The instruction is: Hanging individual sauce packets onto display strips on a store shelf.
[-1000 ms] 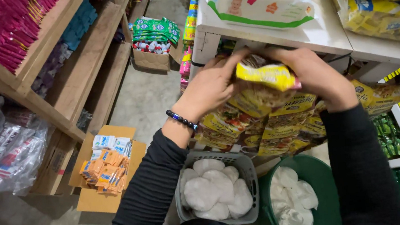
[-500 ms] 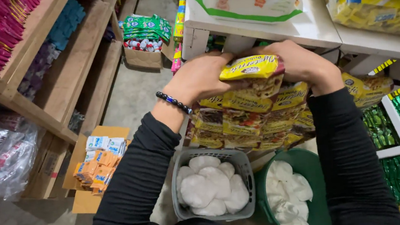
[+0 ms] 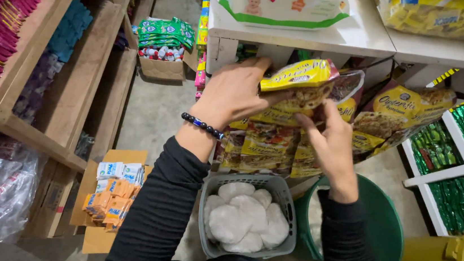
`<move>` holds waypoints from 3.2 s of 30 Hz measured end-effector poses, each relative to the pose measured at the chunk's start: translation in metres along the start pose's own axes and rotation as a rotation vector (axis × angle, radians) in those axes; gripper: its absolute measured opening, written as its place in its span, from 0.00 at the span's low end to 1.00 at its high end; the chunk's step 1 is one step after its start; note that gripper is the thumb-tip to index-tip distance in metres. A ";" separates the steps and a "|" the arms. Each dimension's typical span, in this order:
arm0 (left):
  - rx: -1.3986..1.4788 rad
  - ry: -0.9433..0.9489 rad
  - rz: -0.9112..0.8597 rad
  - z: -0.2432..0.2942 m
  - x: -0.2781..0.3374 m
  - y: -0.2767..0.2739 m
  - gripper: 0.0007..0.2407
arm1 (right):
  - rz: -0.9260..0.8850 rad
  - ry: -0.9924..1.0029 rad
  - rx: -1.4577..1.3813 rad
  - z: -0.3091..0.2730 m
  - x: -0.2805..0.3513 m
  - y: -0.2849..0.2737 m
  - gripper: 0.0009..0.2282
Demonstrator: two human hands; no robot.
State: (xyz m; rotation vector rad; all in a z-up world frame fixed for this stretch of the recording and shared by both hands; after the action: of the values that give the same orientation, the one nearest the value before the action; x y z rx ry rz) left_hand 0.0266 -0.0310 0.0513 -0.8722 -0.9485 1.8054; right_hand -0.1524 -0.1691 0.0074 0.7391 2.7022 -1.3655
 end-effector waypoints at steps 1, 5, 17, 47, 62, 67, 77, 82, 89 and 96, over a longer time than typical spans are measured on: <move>0.003 -0.031 -0.035 0.002 0.000 -0.003 0.30 | 0.018 -0.077 -0.258 0.007 0.002 0.006 0.11; 0.059 -0.094 -0.120 0.003 -0.010 -0.007 0.34 | 0.132 -0.161 -0.577 0.034 0.002 0.004 0.05; 0.156 -0.233 -0.276 0.013 -0.019 -0.012 0.42 | 0.144 -0.120 -0.848 -0.011 0.001 -0.020 0.09; 0.356 -0.114 -0.387 -0.005 -0.044 -0.002 0.40 | 0.217 -0.218 -1.132 0.058 -0.012 -0.060 0.10; 0.494 -0.117 -0.358 -0.017 -0.051 0.013 0.50 | 0.252 -0.234 -1.174 0.043 -0.018 -0.055 0.09; 0.544 -0.026 -0.299 -0.018 -0.059 0.017 0.50 | 0.253 -0.243 -1.151 0.033 -0.018 -0.054 0.08; 0.627 0.080 -0.377 -0.030 -0.096 0.029 0.47 | 0.268 -0.217 -1.068 0.044 -0.012 -0.040 0.08; 0.671 0.100 -0.406 -0.027 -0.091 0.030 0.44 | 0.306 -0.215 -1.098 0.020 -0.018 -0.048 0.08; 0.351 0.078 -0.164 0.006 -0.023 0.004 0.28 | 0.344 -0.202 -1.140 0.061 -0.003 -0.047 0.08; 0.249 0.307 0.015 -0.017 -0.057 0.033 0.09 | 0.304 -0.214 -1.042 0.053 -0.015 -0.058 0.08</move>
State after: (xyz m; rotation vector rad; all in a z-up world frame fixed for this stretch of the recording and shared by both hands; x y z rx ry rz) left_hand 0.0489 -0.0899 0.0247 -0.9630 -0.5121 1.6959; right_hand -0.1740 -0.2447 0.0223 0.7413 2.4649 0.0907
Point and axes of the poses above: each hand's wrist, its own x-axis away from the middle knuckle, its own y-axis out of the palm, z = x × y, the point moved 2 cm from there along -x, towards the middle knuckle, and after that the axes turned 15 degrees about -z, right-handed, at the moved point
